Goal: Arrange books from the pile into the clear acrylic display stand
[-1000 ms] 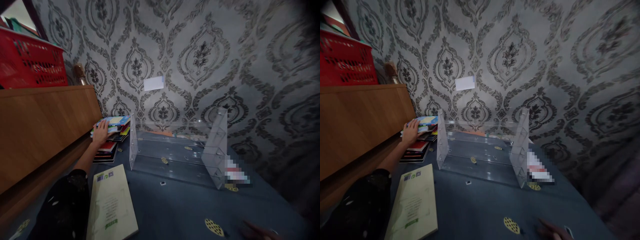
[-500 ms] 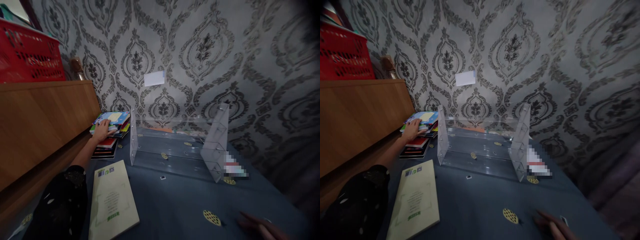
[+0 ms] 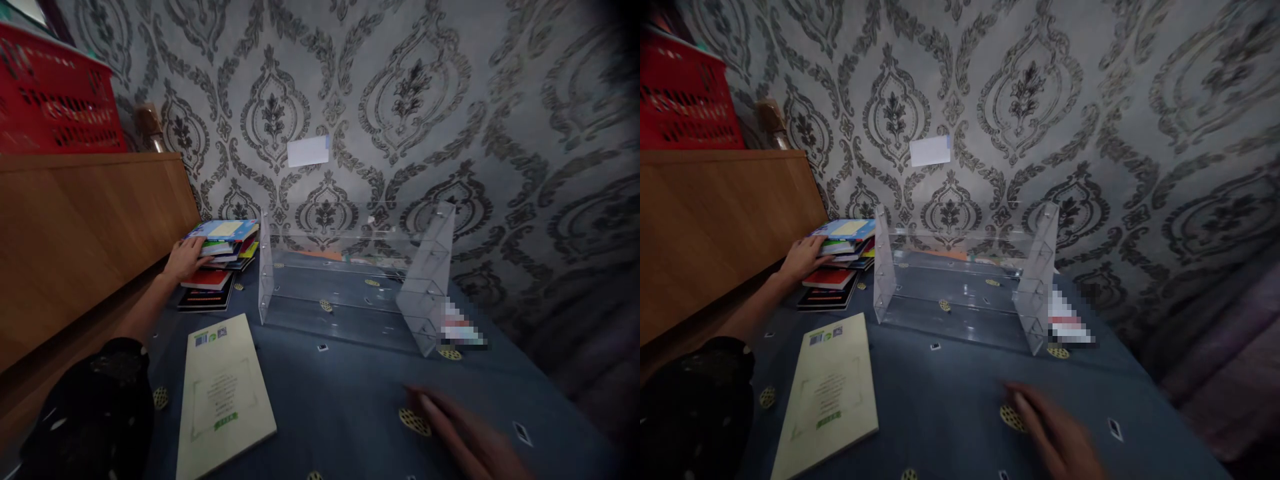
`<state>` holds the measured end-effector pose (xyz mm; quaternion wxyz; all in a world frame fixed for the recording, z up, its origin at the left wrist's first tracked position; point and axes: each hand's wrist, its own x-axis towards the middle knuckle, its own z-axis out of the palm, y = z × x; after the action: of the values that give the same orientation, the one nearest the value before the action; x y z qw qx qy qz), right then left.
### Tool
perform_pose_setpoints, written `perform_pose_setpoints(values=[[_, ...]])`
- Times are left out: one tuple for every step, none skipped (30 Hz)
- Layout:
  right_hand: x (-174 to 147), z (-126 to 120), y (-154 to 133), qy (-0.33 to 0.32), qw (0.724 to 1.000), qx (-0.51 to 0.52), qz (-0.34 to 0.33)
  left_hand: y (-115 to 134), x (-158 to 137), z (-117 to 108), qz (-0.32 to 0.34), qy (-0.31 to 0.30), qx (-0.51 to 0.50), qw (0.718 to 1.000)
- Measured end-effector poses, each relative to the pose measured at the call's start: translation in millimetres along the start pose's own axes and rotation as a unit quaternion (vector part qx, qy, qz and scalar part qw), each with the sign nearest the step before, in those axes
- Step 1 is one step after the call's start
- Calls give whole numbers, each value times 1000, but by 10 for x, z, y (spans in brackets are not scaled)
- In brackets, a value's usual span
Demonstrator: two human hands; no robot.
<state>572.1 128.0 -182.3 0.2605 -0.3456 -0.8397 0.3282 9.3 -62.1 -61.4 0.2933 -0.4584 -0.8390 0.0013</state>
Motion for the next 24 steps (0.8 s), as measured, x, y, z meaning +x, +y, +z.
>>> perform_pose_setpoints(values=[[129,66,-310,-45,998,20,-32,-5,6,-10,1,-2,2,1000],[278,154,-639,-81,993,45,-76,-8,16,-20,4,-3,4,1000],[441,268,-969,-111,984,76,-122,-11,30,-31,10,-4,6,1000],[616,411,-1286,-141,971,110,-160,-14,46,-42,19,-5,8,1000],[799,582,-1579,-170,955,148,-191,-20,64,-54,28,-6,10,1000],[984,777,-1843,-197,939,196,-204,-28,85,-67,38,-6,12,999],[1169,990,-2074,-207,924,262,-187,-39,105,-81,46,-6,14,999],[1351,1213,-2273,-209,907,335,-146,-51,125,-96,52,-4,17,999],[1528,1434,-2443,-214,881,415,-72,-62,143,-112,55,2,21,998],[1698,1644,-2589,-205,843,496,23,-71,157,-129,55,10,26,998],[1859,1833,-2712,-207,827,521,55,-74,166,-146,52,20,31,998],[2012,1995,-2817,-207,816,535,71,-72,170,-162,45,31,36,998],[2154,2125,-2906,-208,806,548,85,-63,169,-177,36,41,39,998],[2285,2224,-2980,-202,797,560,100,-47,164,-188,26,48,39,998],[2404,2294,-3042,-200,789,570,110,-25,157,-194,14,49,37,998],[2510,2339,-3094,-199,781,580,118,1,148,-192,1,46,32,998],[2603,2364,-3137,-200,773,589,122,29,140,-181,-18,40,26,999],[2683,2374,-3175,-204,765,598,123,57,133,-161,-43,34,19,998],[2753,2375,-3209,-208,758,606,122,85,127,-131,-74,31,10,997],[2813,2369,-3240,-212,752,613,119,110,122,-91,-107,33,-1,994],[2865,2359,-3270,-216,747,618,117,131,116,-44,-131,38,-13,991],[2910,2347,-3299,-219,744,621,114,149,112,9,-138,43,-27,989],[2950,2335,-3327,-221,741,624,113,163,111,65,-127,45,-41,990],[2987,2321,-3355,-222,738,627,112,172,115,122,-102,40,-55,992]])
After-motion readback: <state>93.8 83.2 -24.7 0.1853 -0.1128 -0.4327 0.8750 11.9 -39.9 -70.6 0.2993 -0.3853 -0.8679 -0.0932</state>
